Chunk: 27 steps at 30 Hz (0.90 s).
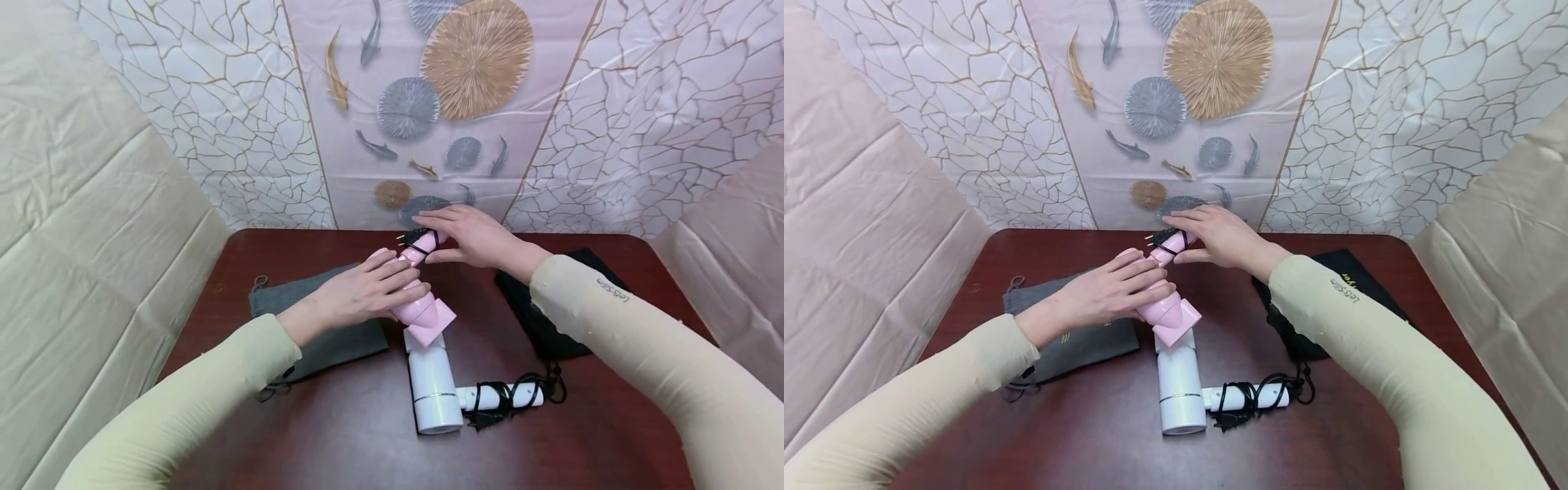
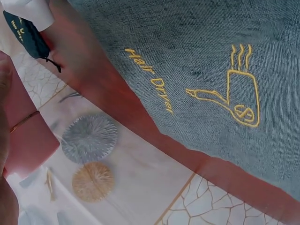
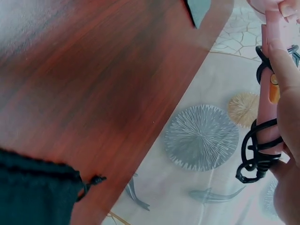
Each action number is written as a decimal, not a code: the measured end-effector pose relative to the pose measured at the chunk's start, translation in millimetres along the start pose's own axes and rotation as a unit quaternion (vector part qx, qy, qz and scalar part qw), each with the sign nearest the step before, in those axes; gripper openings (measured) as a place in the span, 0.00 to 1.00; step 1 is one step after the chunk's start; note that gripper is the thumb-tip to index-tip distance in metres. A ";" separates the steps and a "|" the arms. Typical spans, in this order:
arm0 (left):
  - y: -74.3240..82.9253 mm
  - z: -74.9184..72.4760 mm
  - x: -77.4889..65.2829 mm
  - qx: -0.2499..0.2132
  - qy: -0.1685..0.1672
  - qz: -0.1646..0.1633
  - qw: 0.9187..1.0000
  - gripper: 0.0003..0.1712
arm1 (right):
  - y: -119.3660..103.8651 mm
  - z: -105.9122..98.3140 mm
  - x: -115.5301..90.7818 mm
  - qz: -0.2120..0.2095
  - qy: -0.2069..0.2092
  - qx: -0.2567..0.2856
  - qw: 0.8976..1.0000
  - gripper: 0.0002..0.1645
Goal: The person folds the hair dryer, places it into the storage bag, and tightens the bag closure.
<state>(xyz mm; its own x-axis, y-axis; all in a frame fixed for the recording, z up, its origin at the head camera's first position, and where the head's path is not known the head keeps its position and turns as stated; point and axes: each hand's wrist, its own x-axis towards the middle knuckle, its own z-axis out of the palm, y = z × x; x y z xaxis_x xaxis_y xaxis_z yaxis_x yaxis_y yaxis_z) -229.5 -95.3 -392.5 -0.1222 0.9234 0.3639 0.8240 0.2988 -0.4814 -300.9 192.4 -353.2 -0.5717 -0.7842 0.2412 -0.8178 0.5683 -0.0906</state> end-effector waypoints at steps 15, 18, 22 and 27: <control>-7.3 -3.5 7.3 0.005 -0.008 -0.045 0.999 0.39 | -7.6 -3.1 1.7 0.082 0.074 -0.026 0.993 0.43; -6.2 -2.1 8.3 0.009 -0.008 -0.049 0.999 0.40 | -8.5 -2.2 1.1 0.101 0.073 -0.025 0.992 0.44; -2.0 2.3 9.4 -0.001 -0.005 -0.061 0.998 0.38 | -10.1 -0.8 -2.7 0.132 0.068 -0.024 0.989 0.45; 0.6 5.6 12.6 -0.006 0.001 -0.075 0.997 0.39 | -10.4 2.0 -6.0 0.137 0.093 -0.022 0.986 0.44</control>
<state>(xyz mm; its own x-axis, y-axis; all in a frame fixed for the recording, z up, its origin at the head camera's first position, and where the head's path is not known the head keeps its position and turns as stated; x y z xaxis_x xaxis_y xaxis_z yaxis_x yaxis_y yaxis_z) -233.6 -82.1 -392.7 -0.2432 0.8683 0.4324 0.8034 0.4301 -0.4119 -289.0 190.7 -355.6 -0.7456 -0.5425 0.3869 -0.6279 0.7665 -0.1352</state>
